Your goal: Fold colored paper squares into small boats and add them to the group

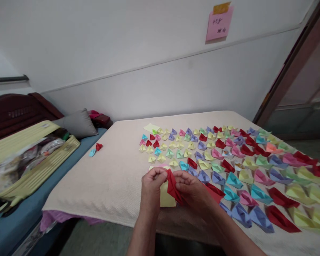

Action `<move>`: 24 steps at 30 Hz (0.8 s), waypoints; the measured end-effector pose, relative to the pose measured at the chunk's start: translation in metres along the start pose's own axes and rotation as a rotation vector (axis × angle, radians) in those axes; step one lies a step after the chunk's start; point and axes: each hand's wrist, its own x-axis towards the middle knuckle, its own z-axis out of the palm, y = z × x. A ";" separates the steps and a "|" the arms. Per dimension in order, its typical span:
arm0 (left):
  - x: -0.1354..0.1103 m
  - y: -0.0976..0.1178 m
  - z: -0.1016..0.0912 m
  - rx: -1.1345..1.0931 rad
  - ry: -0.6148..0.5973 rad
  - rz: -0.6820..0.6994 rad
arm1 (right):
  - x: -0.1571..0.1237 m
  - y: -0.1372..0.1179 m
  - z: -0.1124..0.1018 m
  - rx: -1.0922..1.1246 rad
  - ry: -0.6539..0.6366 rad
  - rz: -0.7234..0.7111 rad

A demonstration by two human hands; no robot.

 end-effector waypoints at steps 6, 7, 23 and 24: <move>0.002 0.000 0.004 0.072 0.014 -0.023 | 0.001 0.002 -0.004 0.008 -0.001 0.005; 0.001 0.001 0.006 0.097 0.021 -0.003 | 0.001 0.002 -0.004 0.014 -0.003 0.004; -0.008 0.013 0.011 0.429 -0.003 0.289 | -0.001 -0.004 -0.002 0.155 -0.019 0.018; -0.007 0.012 0.010 0.355 0.012 0.216 | -0.001 -0.003 -0.002 0.156 -0.012 0.021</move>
